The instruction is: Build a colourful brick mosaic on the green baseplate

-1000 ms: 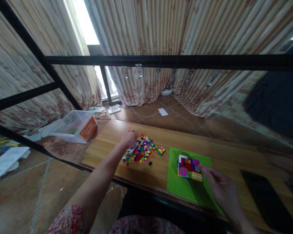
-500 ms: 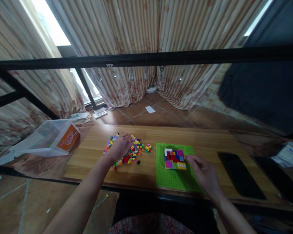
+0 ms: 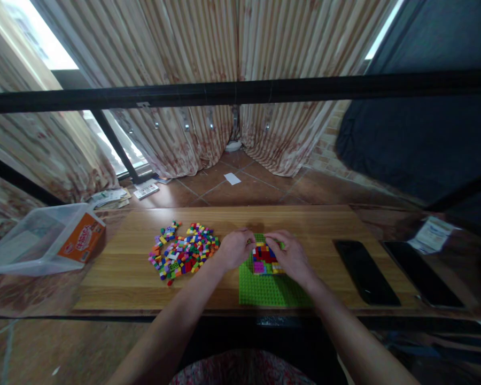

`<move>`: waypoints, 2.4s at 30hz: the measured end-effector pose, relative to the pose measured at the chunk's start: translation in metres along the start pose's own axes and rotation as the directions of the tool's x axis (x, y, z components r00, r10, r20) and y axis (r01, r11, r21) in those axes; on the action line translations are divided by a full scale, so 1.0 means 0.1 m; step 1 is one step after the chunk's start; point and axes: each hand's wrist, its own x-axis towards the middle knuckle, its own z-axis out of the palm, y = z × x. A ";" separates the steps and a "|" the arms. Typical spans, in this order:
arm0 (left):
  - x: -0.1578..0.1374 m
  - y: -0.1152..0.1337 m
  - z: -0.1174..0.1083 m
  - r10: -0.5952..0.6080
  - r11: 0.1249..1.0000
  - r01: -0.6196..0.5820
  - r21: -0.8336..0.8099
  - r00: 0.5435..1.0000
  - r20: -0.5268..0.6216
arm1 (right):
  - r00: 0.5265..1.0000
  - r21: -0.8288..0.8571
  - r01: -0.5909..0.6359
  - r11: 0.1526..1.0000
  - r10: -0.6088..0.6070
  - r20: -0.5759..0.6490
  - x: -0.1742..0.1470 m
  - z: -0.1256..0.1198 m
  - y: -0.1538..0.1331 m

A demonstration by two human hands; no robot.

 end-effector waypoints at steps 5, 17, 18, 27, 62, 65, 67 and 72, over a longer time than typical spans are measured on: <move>0.02 0.01 0.02 0.026 1.000 -0.026 0.008 0.999 0.026 | 0.999 0.014 0.002 1.000 -0.003 0.053 0.04 0.07 0.06; 0.00 -0.10 0.21 -0.165 0.941 0.137 -0.309 0.984 -0.064 | 0.984 0.137 -0.172 0.975 0.165 0.066 0.01 0.21 0.18; 0.00 -0.12 0.25 -0.202 0.889 0.152 -0.432 0.977 -0.071 | 0.983 0.148 -0.176 0.973 0.168 0.069 0.01 0.22 0.19; -0.03 -0.22 0.45 -0.330 0.488 0.205 -0.848 0.943 0.039 | 0.981 0.160 -0.193 0.968 0.186 0.060 0.02 0.22 0.17; -1.83 -0.70 -0.17 -0.822 0.443 0.192 -0.875 0.478 -0.311 | 0.918 -0.084 0.291 0.953 -0.253 0.306 0.00 1.24 -1.17; -1.95 -0.80 -0.15 -0.837 0.434 0.224 -0.872 0.460 -0.298 | 0.896 -0.161 0.331 0.930 -0.257 0.362 0.13 1.56 -1.38; -1.99 -0.84 -0.14 -0.840 0.437 0.226 -0.871 0.449 -0.305 | 0.884 -0.221 0.361 0.906 -0.258 0.389 0.19 1.73 -1.46; -2.01 -0.91 -0.14 -0.833 0.437 0.228 -0.870 0.467 -0.296 | 0.868 -0.285 0.414 0.864 -0.281 0.409 0.21 1.96 -1.47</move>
